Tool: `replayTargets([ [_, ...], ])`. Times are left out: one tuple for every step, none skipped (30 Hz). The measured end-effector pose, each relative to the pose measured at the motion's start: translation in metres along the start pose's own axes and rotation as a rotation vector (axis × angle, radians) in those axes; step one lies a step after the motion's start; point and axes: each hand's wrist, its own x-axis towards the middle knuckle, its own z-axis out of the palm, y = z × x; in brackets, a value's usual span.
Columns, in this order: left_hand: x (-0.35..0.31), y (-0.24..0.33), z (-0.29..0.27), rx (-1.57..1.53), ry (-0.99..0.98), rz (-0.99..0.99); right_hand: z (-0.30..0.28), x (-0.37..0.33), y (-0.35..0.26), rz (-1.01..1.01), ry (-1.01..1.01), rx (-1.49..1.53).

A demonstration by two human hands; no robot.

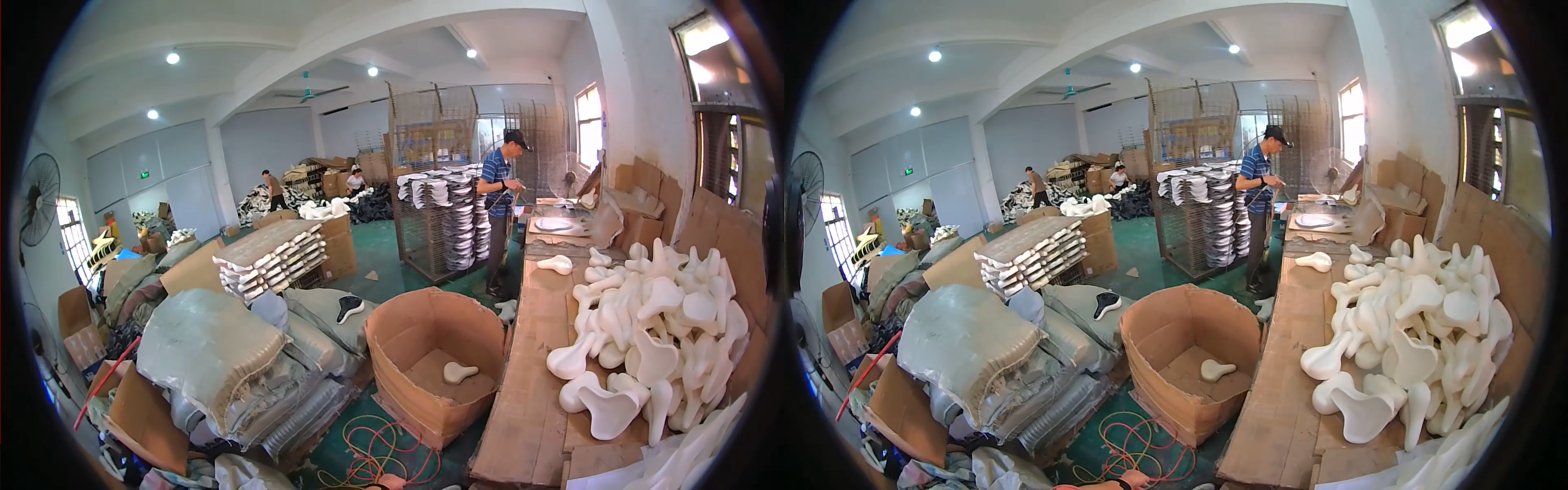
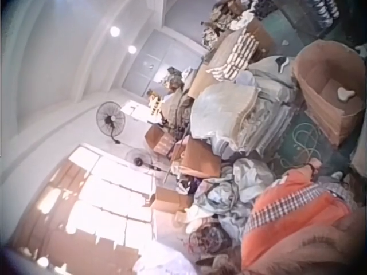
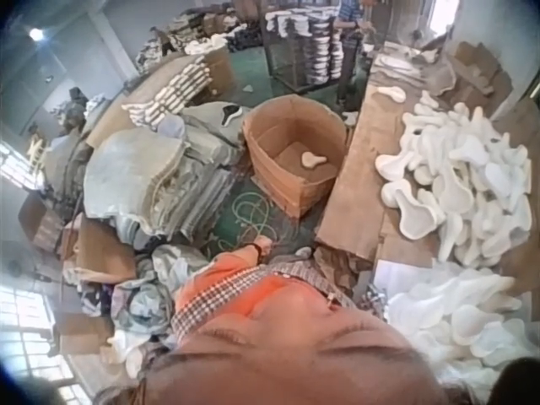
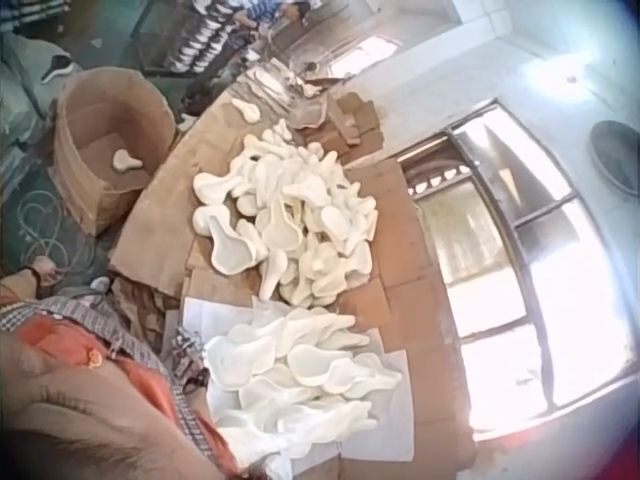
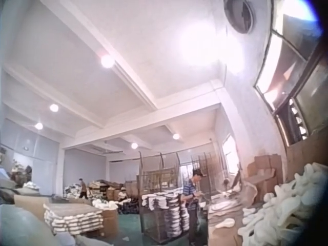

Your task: Inspecting and sorting white foam cushion components in a manufacturing facility.

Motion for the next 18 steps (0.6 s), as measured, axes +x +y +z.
replayTargets([
  [0.001,-0.001,-0.005,0.273,-0.055,0.098,0.000,0.001,-0.004,0.002,-0.008,-0.001],
  [0.002,-0.010,-0.010,0.266,-0.044,0.088,0.004,0.004,-0.014,0.008,-0.026,-0.009],
  [0.004,-0.016,-0.013,0.173,-0.046,0.163,0.004,0.003,-0.018,0.007,-0.032,-0.012],
  [0.006,-0.021,-0.015,0.079,-0.048,0.238,0.004,0.002,-0.023,0.007,-0.039,-0.016],
  [0.007,-0.019,-0.008,0.075,-0.044,0.235,0.007,0.003,-0.030,0.011,-0.048,-0.018],
  [-0.001,0.005,0.002,-0.392,0.177,0.033,0.006,0.000,-0.023,0.000,-0.040,0.000],
  [-0.011,0.028,0.005,-0.851,0.397,-0.184,0.005,-0.002,-0.015,-0.011,-0.033,0.019],
  [-0.031,0.040,-0.004,-0.859,0.408,-0.193,0.004,0.002,-0.021,-0.001,-0.048,0.014],
  [-0.048,0.059,-0.015,-0.809,0.385,-0.225,0.005,0.002,-0.020,-0.002,-0.054,0.025],
  [-0.055,0.066,-0.021,-0.761,0.363,-0.255,0.005,0.002,-0.020,-0.002,-0.059,0.034],
  [-0.012,0.019,-0.028,-0.263,0.255,-0.203,0.006,0.004,-0.035,0.021,-0.082,0.006],
  [0.020,-0.014,-0.029,-0.280,0.268,-0.212,0.007,0.004,-0.046,0.034,-0.098,-0.008],
  [0.041,-0.038,-0.029,-0.317,0.093,-0.263,0.008,0.004,-0.055,0.044,-0.112,-0.020],
  [0.047,-0.037,-0.029,-0.335,-0.100,-0.301,0.004,0.003,-0.054,0.041,-0.112,-0.015],
  [0.052,-0.037,-0.026,-0.335,-0.103,-0.297,-0.001,0.002,-0.054,0.039,-0.114,-0.014],
  [0.055,-0.038,-0.022,-0.321,-0.082,-0.297,-0.006,0.001,-0.055,0.038,-0.118,-0.016],
  [0.054,-0.041,-0.018,-0.310,-0.053,-0.306,-0.006,0.005,-0.064,0.043,-0.132,-0.020],
  [0.051,-0.041,-0.013,-0.296,-0.033,-0.311,-0.011,0.006,-0.063,0.046,-0.138,-0.020],
])
